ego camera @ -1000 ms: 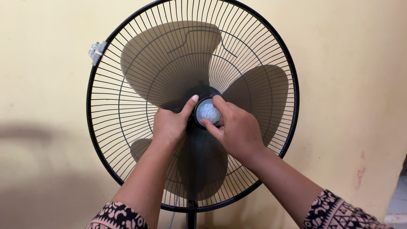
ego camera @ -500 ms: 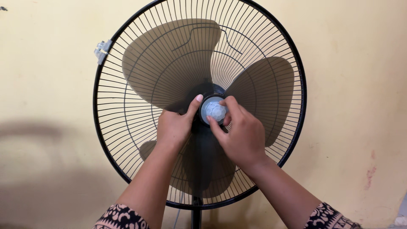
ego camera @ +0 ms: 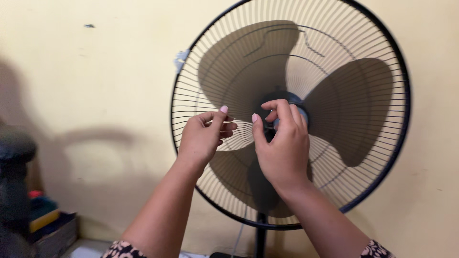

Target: The person secures the central hub cap on a standing fan, then attaches the front wire cage and tightens a screw on the cage hinge using a screwdriver.

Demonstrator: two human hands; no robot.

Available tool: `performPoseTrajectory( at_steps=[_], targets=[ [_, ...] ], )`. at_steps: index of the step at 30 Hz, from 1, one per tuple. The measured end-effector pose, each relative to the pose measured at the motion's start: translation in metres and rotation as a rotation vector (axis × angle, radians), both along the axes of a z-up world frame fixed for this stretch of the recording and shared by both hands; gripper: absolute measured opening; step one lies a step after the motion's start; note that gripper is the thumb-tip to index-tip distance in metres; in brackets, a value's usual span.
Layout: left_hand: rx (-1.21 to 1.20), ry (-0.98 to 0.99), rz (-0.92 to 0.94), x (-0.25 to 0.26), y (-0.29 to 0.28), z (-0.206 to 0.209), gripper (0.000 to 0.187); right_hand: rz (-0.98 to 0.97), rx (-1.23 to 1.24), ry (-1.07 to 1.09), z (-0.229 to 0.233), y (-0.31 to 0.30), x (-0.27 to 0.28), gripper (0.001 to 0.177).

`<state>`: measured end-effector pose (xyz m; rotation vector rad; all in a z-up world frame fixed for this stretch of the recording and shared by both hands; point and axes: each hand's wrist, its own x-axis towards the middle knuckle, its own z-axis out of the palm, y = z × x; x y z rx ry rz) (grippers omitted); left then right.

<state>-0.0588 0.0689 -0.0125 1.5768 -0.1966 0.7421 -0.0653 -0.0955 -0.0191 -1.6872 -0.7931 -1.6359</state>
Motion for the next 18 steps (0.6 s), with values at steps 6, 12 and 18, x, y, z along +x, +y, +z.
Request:
performPoseTrajectory(
  at_steps=[6, 12, 18],
  targets=[
    [-0.067, -0.037, 0.131, -0.056, 0.054, 0.002, 0.038, 0.196, -0.001, 0.111, -0.008, 0.047, -0.016, 0.011],
    [-0.064, -0.046, 0.408, -0.133, 0.12, 0.0, 0.036, 0.352, -0.006, 0.198, -0.017, 0.096, -0.024, 0.022],
    [-0.078, -0.022, 0.832, -0.26, 0.209, -0.021, 0.038, 0.539, -0.134, 0.398, -0.04, 0.158, -0.032, 0.022]
  ],
)
